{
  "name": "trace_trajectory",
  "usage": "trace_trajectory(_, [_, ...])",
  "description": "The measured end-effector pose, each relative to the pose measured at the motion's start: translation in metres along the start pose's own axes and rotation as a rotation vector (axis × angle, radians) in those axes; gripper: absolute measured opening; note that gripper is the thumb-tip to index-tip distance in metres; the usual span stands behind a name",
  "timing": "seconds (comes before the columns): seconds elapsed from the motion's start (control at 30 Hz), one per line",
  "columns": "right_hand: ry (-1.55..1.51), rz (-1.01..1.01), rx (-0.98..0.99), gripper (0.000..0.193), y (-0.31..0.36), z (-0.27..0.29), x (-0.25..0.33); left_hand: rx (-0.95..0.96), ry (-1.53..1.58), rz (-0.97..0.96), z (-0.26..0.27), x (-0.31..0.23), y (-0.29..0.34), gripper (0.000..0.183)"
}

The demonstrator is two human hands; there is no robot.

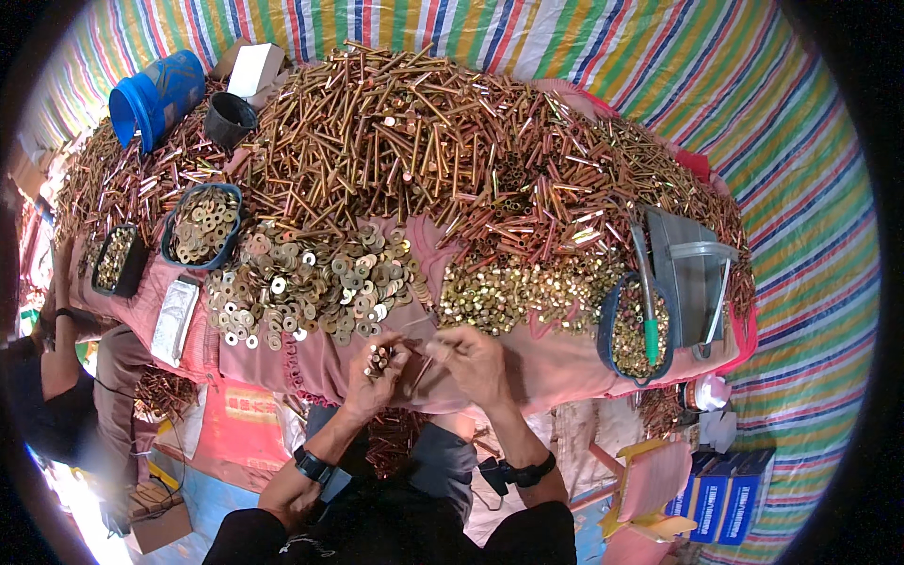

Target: The person sorts metal components by hand from a large pile on a table. The person picks up metal tubes and washers, moves them between different containers and piles, and handles them one by one.

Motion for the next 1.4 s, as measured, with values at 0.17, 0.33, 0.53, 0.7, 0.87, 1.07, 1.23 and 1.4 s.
trace_trajectory(0.17, [0.532,-0.076,0.407,0.016,-0.007,-0.019,-0.008,-0.022,-0.342,-0.356,0.006,-0.022,0.004,0.048])
trace_trajectory(0.33, [0.663,0.512,0.018,0.014,-0.083,-0.027,0.026,-0.094,-0.122,-0.227,0.004,-0.022,0.003,0.038])
trace_trajectory(0.53, [0.971,0.55,0.09,0.02,-0.159,-0.056,0.0,-0.137,-0.188,-0.168,0.001,-0.023,-0.001,0.021])
trace_trajectory(0.7, [0.754,0.357,0.21,0.02,-0.163,-0.048,0.002,-0.127,-0.251,-0.27,0.002,-0.032,0.0,0.024])
trace_trajectory(0.87, [0.329,-0.032,0.185,0.017,-0.117,-0.02,0.012,-0.135,-0.331,-0.338,0.004,-0.034,-0.003,0.027])
trace_trajectory(1.07, [0.084,-0.227,0.387,0.023,-0.028,-0.029,0.02,-0.158,-0.26,-0.352,0.002,-0.031,-0.001,0.017])
trace_trajectory(1.23, [0.157,-0.185,0.312,0.032,-0.012,-0.042,0.011,-0.093,-0.346,-0.375,0.001,-0.032,-0.003,0.03])
trace_trajectory(1.4, [0.15,-0.128,0.27,0.029,-0.012,-0.038,0.006,-0.115,-0.377,-0.406,0.004,-0.031,0.0,0.028])
Point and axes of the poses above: each hand's wrist, its own y-axis away from the middle knuckle, its own z-axis out of the back of the hand, x = y × z, the point moved 7 cm from there along -y, towards the middle knuckle, and after that the axes turned 9 degrees about -x, right-handed, at the moved point
